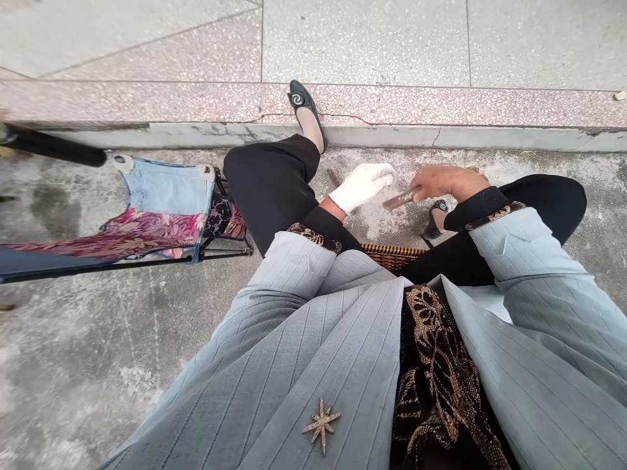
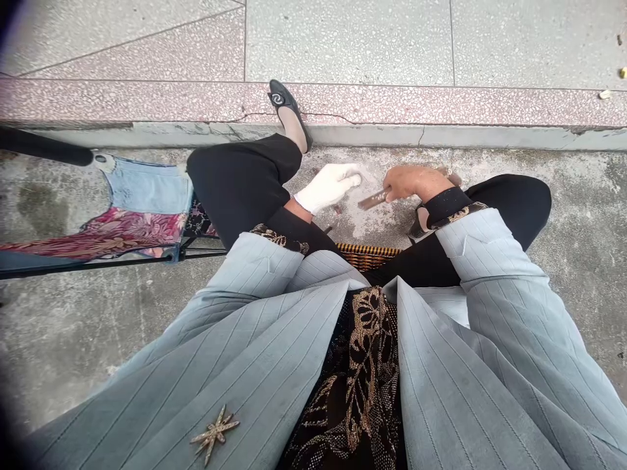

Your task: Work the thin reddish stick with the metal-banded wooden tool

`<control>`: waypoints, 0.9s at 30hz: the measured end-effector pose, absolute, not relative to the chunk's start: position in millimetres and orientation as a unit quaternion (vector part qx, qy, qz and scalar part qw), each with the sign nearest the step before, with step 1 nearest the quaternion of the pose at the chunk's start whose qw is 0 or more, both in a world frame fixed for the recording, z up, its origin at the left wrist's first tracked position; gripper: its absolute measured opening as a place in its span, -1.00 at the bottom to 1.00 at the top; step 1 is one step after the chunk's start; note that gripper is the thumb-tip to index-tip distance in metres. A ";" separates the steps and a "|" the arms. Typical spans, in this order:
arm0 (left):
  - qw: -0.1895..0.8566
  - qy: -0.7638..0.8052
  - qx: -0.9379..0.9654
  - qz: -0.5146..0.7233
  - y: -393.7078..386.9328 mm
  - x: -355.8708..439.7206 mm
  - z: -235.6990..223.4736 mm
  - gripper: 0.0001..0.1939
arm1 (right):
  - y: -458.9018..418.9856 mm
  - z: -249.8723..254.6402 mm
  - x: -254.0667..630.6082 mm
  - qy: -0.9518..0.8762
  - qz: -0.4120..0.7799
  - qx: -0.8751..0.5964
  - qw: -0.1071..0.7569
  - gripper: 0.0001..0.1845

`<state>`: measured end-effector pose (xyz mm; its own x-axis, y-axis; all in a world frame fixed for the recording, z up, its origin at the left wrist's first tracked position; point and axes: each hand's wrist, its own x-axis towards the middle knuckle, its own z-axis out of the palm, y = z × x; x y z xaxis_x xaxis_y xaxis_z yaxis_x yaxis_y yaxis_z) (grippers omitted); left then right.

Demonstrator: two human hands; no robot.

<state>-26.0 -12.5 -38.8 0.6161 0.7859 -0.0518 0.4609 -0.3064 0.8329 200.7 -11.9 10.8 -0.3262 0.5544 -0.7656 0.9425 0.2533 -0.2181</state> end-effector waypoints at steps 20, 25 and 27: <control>0.512 0.291 0.799 0.122 -22.5 -8.4 -48.5 -0.78 | -3.3 27.9 219.7 0.662 -0.410 0.626 -0.045 -0.74; 0.390 0.320 0.859 0.084 -19.2 -12.3 -52.3 -0.78 | -2.1 15.2 204.3 0.716 -0.252 0.635 0.144 -0.73; 0.318 0.340 0.882 0.068 -18.3 -13.8 -53.6 -0.80 | -5.1 13.4 198.7 0.730 -0.241 0.605 0.207 -0.70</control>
<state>-13.8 -18.3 -53.6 0.7590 0.6439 -0.0964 0.5571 -0.5656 0.6081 198.7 -5.1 13.4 -0.1824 0.7837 -0.5938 0.9832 0.1515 -0.1020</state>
